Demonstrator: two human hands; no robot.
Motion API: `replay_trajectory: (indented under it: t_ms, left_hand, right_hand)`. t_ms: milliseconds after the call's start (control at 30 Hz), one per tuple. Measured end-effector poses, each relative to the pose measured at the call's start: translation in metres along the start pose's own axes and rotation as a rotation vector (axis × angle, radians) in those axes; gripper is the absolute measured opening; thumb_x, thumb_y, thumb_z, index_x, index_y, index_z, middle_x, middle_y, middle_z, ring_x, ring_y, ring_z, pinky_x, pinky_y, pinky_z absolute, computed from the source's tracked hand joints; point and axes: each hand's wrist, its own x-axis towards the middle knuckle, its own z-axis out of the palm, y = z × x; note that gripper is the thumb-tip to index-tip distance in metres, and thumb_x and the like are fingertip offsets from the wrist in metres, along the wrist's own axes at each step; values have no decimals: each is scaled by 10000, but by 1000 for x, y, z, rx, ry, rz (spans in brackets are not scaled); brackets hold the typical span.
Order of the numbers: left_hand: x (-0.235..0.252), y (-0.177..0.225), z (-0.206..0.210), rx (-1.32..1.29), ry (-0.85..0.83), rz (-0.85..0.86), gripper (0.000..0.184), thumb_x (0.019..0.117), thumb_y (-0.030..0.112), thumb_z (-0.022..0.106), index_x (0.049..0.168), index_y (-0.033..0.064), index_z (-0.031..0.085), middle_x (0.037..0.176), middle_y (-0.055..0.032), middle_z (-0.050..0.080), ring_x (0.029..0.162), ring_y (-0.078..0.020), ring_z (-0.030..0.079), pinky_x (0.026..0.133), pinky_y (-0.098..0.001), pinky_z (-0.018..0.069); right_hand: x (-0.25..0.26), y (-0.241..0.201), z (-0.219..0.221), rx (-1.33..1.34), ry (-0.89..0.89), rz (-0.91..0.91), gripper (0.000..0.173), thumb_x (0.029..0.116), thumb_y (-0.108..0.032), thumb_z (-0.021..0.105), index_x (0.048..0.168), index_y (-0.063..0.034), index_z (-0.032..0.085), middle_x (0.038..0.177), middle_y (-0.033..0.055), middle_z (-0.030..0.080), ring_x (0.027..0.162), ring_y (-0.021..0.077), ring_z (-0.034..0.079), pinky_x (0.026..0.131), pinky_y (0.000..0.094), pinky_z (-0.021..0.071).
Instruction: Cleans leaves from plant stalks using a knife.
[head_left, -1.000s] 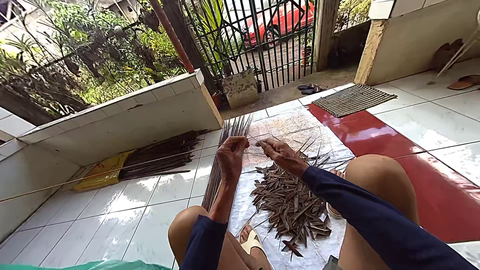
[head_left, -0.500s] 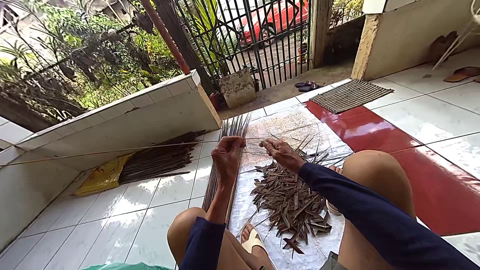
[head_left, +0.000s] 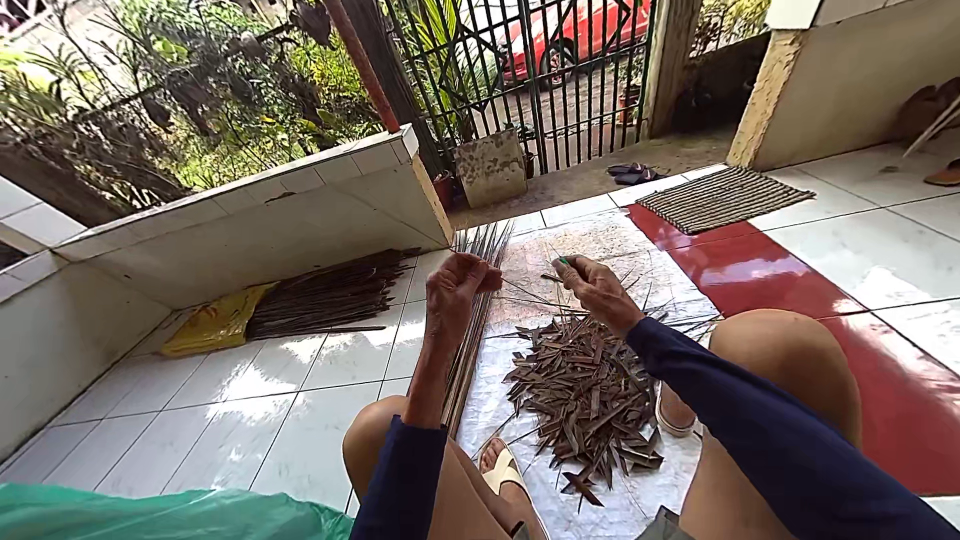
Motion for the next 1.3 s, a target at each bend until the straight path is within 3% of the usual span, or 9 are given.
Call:
replay_trajectory:
  t_ms: [100,300,400,633,800,900,967,1133,1300]
  left_hand:
    - [-2,-2,6,-65,-99,-152,163,1063,60,539,1148,-54,619,963,-204,744,815,-288,763,805,-439,651]
    - [-14,-19,37,-116,-445,-352,204,1063,72,536,1141,-72,658,876,-176,716,746,-243,737,763,-404,648]
    - [-19,-28,50,-152,-516,-373,205,1059,67,544,1145,-82,657,868,-170,714,730,-230,730,750,-391,646]
    - [-35,-20,57,-116,-528,-488,301,1101,169,485,1242,-51,635,928,-182,727,808,-277,748,757,-445,652]
    - [-44,-26,65,-134,-455,-418,228,1061,112,565,1156,-57,687,767,-127,692,620,-184,680,617,-333,617]
    - [-38,-27,64,-140,-329,-407,222,1052,104,580,1131,-63,703,734,-129,688,587,-169,663,587,-307,598]
    - [-32,-25,59,-161,-282,-415,236,1060,117,570,1141,-59,705,731,-131,691,578,-163,660,578,-298,594]
    - [-24,-16,47,-229,-210,-458,254,1072,136,546,1153,-50,699,723,-115,659,546,-136,613,532,-268,554]
    - [-25,-14,42,-282,-220,-485,249,1071,136,544,1156,-35,704,721,-101,644,546,-122,596,530,-254,543]
  right_hand:
    - [-6,-14,6,115,-16,-126,280,1029,-365,631,1213,-162,689,804,20,640,598,131,529,548,317,447]
    - [-10,-31,7,227,-113,-179,255,1024,-329,648,1197,-153,712,737,15,598,552,110,484,498,262,418]
    - [-7,-25,9,176,-105,-173,211,1012,-311,668,1065,-113,718,733,24,622,581,123,543,536,297,467]
    - [7,-19,-13,215,124,-100,210,1006,-299,668,1062,-100,708,710,6,571,515,101,429,478,270,355]
    - [6,-14,-21,157,195,-107,232,1008,-323,668,1044,-95,697,724,15,586,555,108,482,521,281,404]
    - [-4,-16,-19,27,86,-129,366,1049,-458,557,1176,-140,687,790,19,613,648,135,553,606,348,471]
    - [-13,-17,-16,2,-18,-188,397,1102,-413,444,1308,-153,661,769,15,576,589,138,495,535,325,428]
    - [-22,-19,-10,-100,-150,-248,331,1061,-315,574,1369,-237,667,772,-6,637,599,100,538,587,310,481]
    - [-23,-19,-9,-87,-178,-242,326,1063,-301,576,1373,-273,670,871,-14,695,653,84,579,644,302,510]
